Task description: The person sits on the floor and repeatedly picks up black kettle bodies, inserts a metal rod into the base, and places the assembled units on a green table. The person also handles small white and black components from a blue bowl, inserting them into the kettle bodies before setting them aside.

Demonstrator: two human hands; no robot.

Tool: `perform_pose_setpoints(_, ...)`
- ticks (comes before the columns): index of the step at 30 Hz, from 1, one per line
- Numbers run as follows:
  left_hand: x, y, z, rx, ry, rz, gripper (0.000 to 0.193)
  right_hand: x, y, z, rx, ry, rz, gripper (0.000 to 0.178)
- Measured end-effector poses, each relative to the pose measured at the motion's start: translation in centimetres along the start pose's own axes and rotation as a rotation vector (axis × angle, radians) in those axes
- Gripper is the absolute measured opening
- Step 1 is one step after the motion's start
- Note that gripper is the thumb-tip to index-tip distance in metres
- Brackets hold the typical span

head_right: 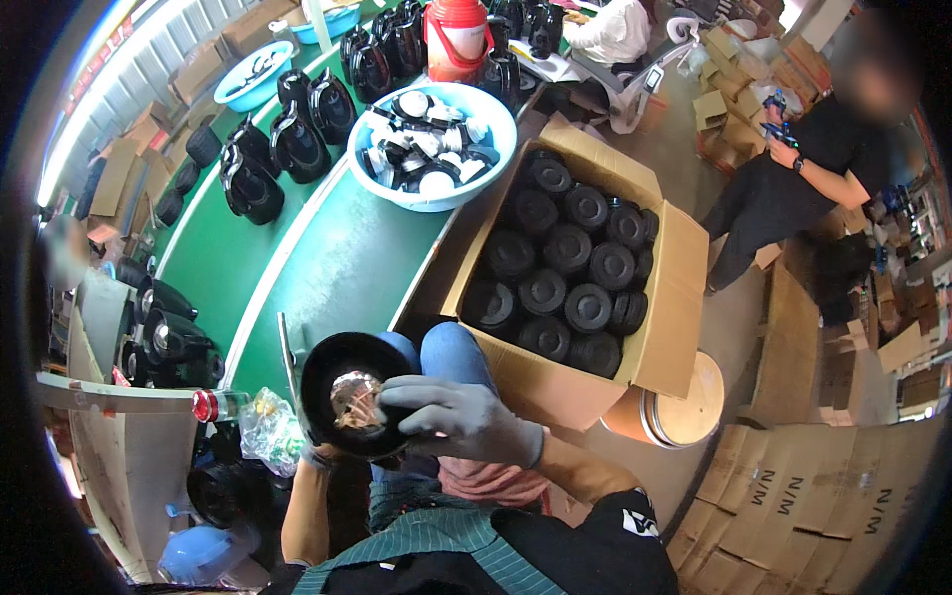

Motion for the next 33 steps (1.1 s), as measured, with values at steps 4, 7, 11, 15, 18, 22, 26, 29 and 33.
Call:
perform_pose_setpoints(4, 10.3, 0.8, 2.3, -0.1, -0.199, 0.792, 0.048, -2.9, -0.3, -2.6, 0.192, 0.035, -0.11, 0.049)
perform_pose_setpoints(7, 14.3, 1.0, 5.1, -0.258, -0.268, 1.524, 0.048, -11.3, -7.1, -8.3, -0.105, 0.352, 0.031, 0.037)
perform_pose_setpoints(11, 17.9, 1.0, 3.3, -0.327, -0.381, 2.516, 0.042, -29.4, -19.2, -11.0, -0.08, 0.894, 1.193, 0.084)
perform_pose_setpoints(15, 17.1, -0.4, 6.6, -0.42, -0.425, 2.9, 0.037, -33.3, -19.8, -15.6, 0.375, 1.238, 1.235, 0.109)
perform_pose_setpoints(18, 16.3, -0.3, 6.5, -0.374, -0.417, 2.576, 0.038, -35.4, -19.9, -16.7, 0.471, 1.283, 1.308, 0.107)
perform_pose_setpoints(22, 14.5, 0.4, 4.9, -0.278, -0.407, 2.013, 0.038, -35.9, -19.2, -16.7, 0.241, 0.908, 1.586, 0.084)
perform_pose_setpoints(26, 12.0, 1.3, 2.7, -0.164, -0.405, 1.617, 0.039, -38.7, -18.5, -17.3, 0.381, 0.707, 1.67, 0.053)
perform_pose_setpoints(29, 10.5, 2.0, 1.5, -0.081, -0.418, 1.478, 0.039, -38.6, -20.7, -16.8, 0.268, 0.535, 1.12, 0.052)
perform_pose_setpoints(33, 9.6, 3.0, 1.6, -0.09, -0.409, 1.426, 0.039, -35.4, -21.8, -16.8, 0.148, 0.803, 0.786, 0.075)
Point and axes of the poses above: each hand's wrist, its own z-axis away from the middle knuckle, its own y-axis out of the palm, x = y × z, the point moved 2 cm from there along -z, towards the middle knuckle
